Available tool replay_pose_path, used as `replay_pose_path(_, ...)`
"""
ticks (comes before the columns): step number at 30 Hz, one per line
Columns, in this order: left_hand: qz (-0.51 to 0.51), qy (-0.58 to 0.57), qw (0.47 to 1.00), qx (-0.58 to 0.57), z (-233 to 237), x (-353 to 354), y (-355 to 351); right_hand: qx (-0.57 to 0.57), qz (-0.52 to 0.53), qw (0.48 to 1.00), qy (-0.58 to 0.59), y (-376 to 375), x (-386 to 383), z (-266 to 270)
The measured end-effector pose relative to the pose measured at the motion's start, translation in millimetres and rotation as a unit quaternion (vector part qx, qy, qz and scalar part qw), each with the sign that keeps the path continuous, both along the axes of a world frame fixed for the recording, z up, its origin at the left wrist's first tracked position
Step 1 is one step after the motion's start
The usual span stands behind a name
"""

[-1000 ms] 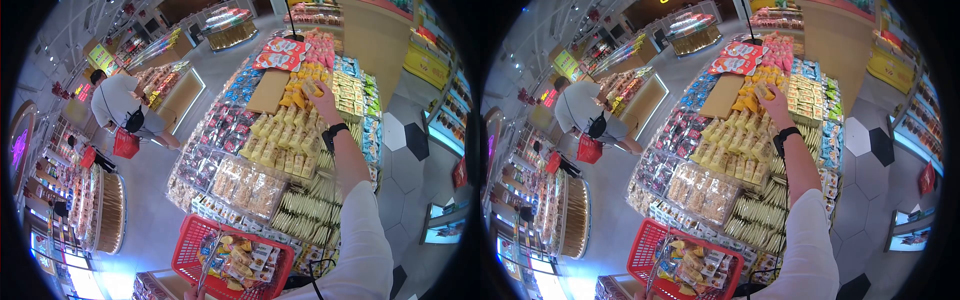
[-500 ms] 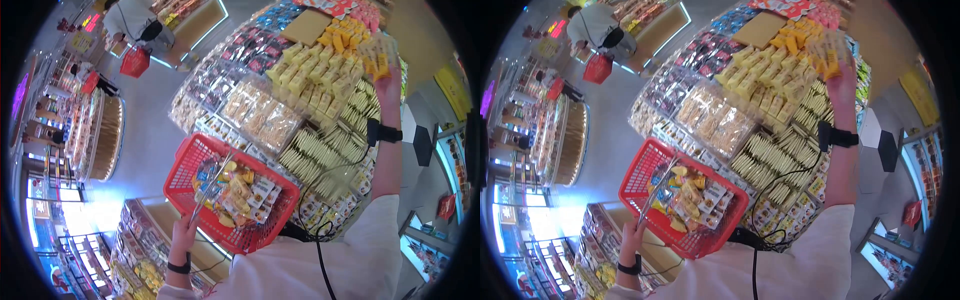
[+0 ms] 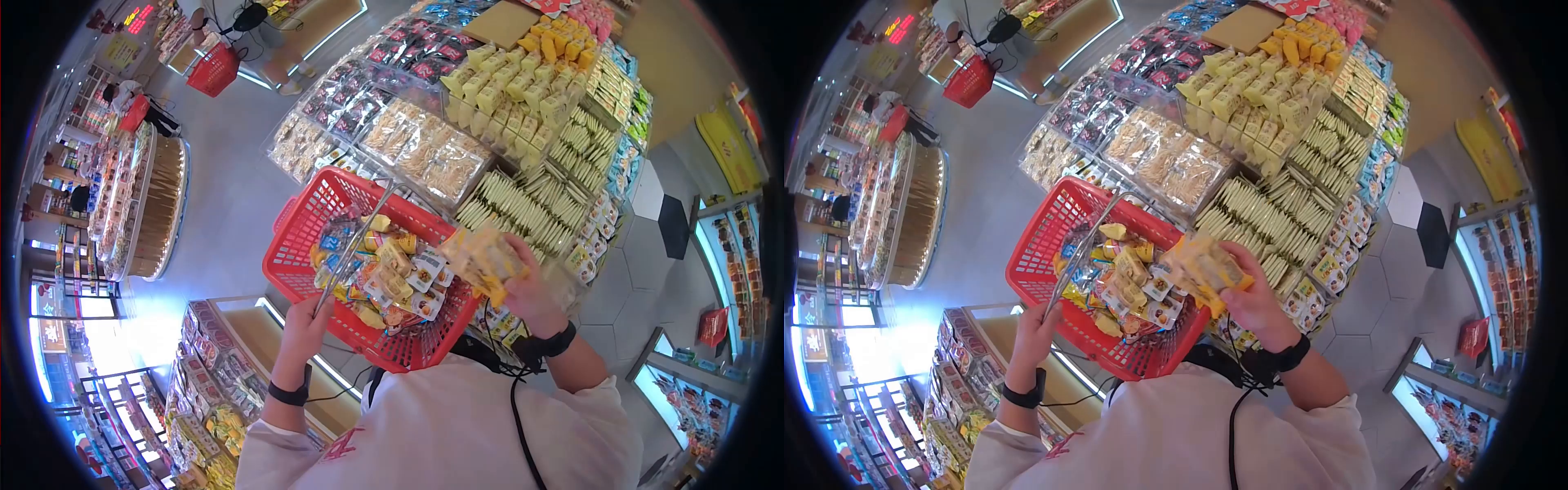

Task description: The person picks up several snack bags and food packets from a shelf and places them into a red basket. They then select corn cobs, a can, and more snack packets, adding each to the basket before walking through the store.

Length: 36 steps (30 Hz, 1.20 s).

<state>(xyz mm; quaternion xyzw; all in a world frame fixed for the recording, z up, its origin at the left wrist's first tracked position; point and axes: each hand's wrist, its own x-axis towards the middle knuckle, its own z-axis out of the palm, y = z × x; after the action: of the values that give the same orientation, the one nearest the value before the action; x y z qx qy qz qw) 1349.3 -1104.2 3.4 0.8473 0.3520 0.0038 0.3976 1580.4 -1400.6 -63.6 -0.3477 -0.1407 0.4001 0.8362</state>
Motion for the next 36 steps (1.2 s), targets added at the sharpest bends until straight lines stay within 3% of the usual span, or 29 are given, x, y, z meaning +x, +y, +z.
replay_pose_path(5, -0.039, -0.035, 0.998, -0.016, -7, -9, 7, -0.158, 0.094, 0.955, -0.232, 42, -27, -3)
replay_pose_path(6, -0.049, -0.036, 0.998, -0.024, -10, -13, 11, -0.177, 0.064, 0.931, -0.313, 43, -33, -5)
replay_pose_path(10, -0.109, -0.047, 0.991, -0.055, -22, -25, 25, -0.289, 0.008, 0.894, -0.342, 17, -53, 13)
replay_pose_path(11, -0.131, -0.054, 0.988, -0.061, -23, -26, 30, -0.32, -0.01, 0.896, -0.307, 9, -62, 23)
replay_pose_path(14, -0.136, 0.025, 0.961, -0.238, -22, -30, 43, -0.362, -0.106, 0.899, -0.221, -12, -102, 56)
replay_pose_path(17, -0.169, -0.004, 0.9, -0.401, -41, -37, 54, -0.408, -0.253, 0.846, -0.23, -38, -172, 98)
replay_pose_path(21, -0.175, 0.007, 0.862, -0.475, -29, -35, 55, -0.371, -0.383, 0.818, -0.215, -68, -251, 132)
replay_pose_path(24, -0.145, -0.012, 0.823, -0.55, -32, -25, 57, -0.404, -0.408, 0.787, -0.224, -92, -306, 145)
replay_pose_path(26, -0.119, -0.003, 0.777, -0.617, -36, -11, 62, -0.422, -0.45, 0.768, -0.174, -96, -346, 142)
replay_pose_path(30, -0.106, 0.039, 0.752, -0.65, -44, -5, 65, -0.478, -0.487, 0.727, -0.069, -97, -420, 123)
replay_pose_path(36, -0.082, 0.047, 0.777, -0.622, -47, -55, 77, -0.439, -0.499, 0.746, -0.038, -104, -479, 63)
